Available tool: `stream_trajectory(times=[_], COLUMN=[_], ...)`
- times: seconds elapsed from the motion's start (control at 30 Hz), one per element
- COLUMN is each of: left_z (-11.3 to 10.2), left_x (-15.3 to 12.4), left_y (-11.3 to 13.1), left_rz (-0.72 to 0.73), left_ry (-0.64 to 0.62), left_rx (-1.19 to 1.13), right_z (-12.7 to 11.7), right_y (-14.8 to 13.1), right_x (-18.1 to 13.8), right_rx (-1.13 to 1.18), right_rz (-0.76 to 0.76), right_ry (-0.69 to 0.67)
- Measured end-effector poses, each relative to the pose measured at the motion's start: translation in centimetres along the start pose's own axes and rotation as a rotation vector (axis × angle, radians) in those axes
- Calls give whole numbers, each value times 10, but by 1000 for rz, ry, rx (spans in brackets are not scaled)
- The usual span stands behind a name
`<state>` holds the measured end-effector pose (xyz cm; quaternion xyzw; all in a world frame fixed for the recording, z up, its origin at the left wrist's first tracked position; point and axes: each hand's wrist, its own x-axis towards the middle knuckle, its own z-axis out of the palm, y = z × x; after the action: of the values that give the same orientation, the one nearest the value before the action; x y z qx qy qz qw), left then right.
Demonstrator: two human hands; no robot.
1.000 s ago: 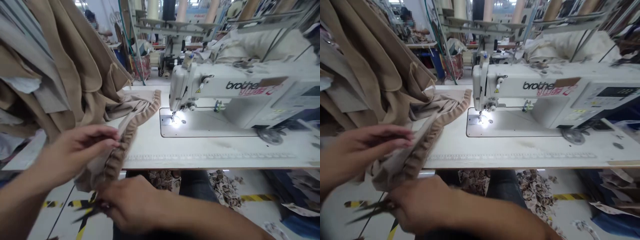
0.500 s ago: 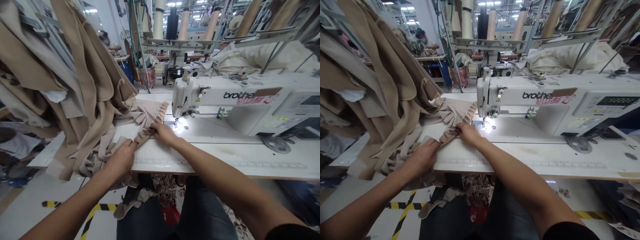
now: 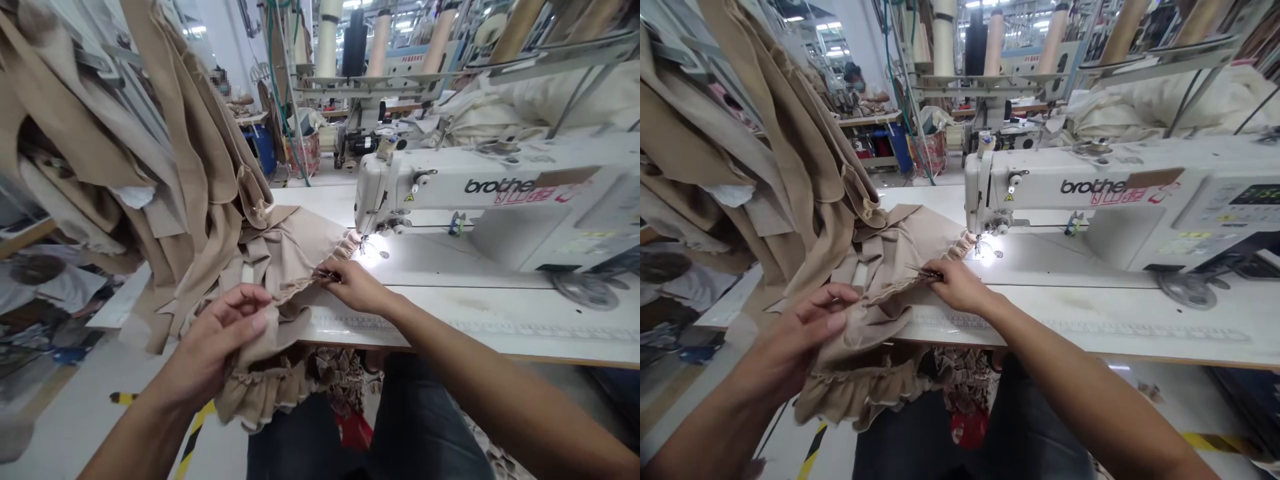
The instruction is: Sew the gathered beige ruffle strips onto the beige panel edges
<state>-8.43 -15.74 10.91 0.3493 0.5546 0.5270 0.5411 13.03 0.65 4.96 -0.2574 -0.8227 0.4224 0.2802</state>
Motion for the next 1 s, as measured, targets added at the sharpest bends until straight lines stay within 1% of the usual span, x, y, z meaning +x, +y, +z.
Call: stream_trajectory(times=[0.03,0.1,0.17,0.23,0.33,0.4,0.47,0.53,0.57,0.63,0.7,0.73,0.77,0.83,0.9,1.0], left_z=[-2,-3,1,9,18,19,17,15,15,18,24,27,30,36,39,39], left_x=[-2,-5,-9,-12,-13,-11,-6,-1,1,6,9,10,11,12,13,12], left_y=[-5,-14,-19,-19,-11,-3,1,1,-1,-7,-14,-17,-19,-22,-22,-23], left_rz=[-2,-3,16,59,191,295,331,304,292,270,237,221,209,194,161,103], left_ry=[-18,-34,-12,7,13,14,21,37,49,48,11,-16,-37,-64,-93,-154], left_rx=[63,219,357,442,543,603,579,470,404,303,252,240,240,273,330,400], right_z=[-1,-8,-15,-17,-8,-2,1,0,0,1,6,10,15,22,26,26], right_y=[0,-8,-26,-45,-64,-66,-65,-61,-59,-53,-46,-42,-38,-30,-26,-26], right_x=[2,11,25,43,68,71,57,27,7,-31,-61,-72,-79,-85,-84,-78], right_rx=[14,35,16,-61,-219,-268,-188,27,161,388,566,632,679,713,713,728], right_rz=[0,-24,-78,-146,-195,-182,-136,-34,45,228,376,425,456,466,448,424], right_ry=[23,69,87,79,49,73,150,186,157,-5,-153,-198,-221,-236,-239,-249])
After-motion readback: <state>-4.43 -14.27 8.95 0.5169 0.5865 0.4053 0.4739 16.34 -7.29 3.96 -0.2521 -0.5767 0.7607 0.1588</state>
